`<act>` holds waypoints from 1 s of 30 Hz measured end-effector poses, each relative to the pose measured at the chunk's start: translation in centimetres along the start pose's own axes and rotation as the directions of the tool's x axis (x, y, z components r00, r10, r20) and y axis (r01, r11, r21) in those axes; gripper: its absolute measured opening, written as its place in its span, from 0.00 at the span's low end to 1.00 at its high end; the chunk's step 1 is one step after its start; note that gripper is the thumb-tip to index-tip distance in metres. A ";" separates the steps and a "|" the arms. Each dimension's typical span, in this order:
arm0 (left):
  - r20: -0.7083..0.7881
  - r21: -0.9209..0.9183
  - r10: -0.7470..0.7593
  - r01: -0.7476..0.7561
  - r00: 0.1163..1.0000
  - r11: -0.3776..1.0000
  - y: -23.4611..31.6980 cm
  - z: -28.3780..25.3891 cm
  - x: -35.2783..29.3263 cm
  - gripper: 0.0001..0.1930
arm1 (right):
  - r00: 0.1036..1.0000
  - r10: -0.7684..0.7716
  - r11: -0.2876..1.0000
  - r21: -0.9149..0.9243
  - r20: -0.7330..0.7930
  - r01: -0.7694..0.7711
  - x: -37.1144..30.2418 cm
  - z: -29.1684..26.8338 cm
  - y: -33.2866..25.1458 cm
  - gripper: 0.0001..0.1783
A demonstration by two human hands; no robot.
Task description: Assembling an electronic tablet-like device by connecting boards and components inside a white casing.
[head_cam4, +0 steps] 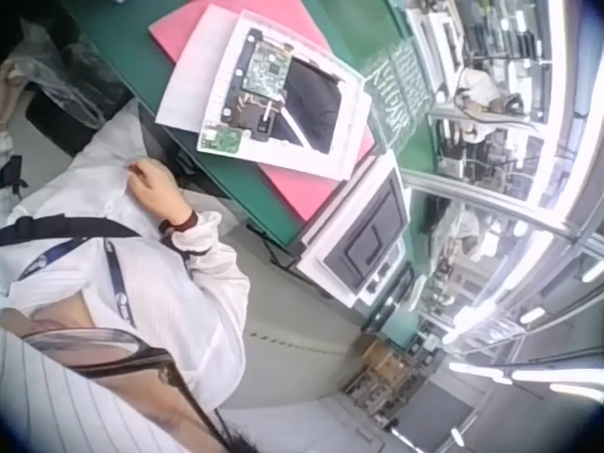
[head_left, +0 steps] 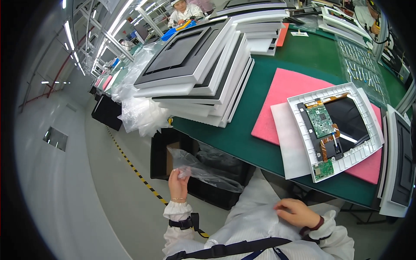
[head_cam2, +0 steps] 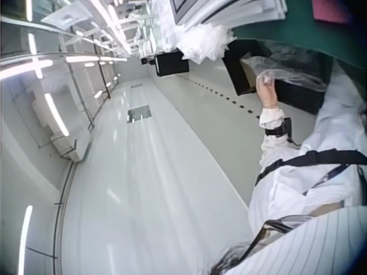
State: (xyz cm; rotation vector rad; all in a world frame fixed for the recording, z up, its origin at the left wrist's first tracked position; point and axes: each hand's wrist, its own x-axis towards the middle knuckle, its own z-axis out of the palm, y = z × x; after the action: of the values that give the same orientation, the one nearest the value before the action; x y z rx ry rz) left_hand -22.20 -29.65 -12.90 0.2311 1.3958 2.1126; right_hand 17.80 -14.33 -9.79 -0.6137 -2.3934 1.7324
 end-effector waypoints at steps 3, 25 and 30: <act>-0.001 0.120 0.057 -0.056 0.998 0.991 2.4 2.4 -2.4 0.05 | 0.951 -0.307 0.947 -0.089 0.023 0.308 3.7 1.4 -0.5 0.13; 0.503 0.372 -0.013 -0.203 0.864 0.906 9.0 12.7 -13.1 0.09 | 0.672 -0.591 0.801 -0.424 -0.446 0.423 8.7 4.3 -5.6 0.19; 0.634 0.354 -0.049 -0.234 0.771 0.906 9.7 12.4 -14.4 0.07 | 0.643 -0.584 0.789 -0.532 -0.496 0.306 9.0 3.4 -4.6 0.18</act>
State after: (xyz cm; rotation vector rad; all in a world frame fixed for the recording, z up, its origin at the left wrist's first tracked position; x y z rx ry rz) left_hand -8.68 -30.67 3.55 1.1037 1.3886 1.5348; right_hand 7.37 -14.97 -7.87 -0.4665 -2.1151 0.6485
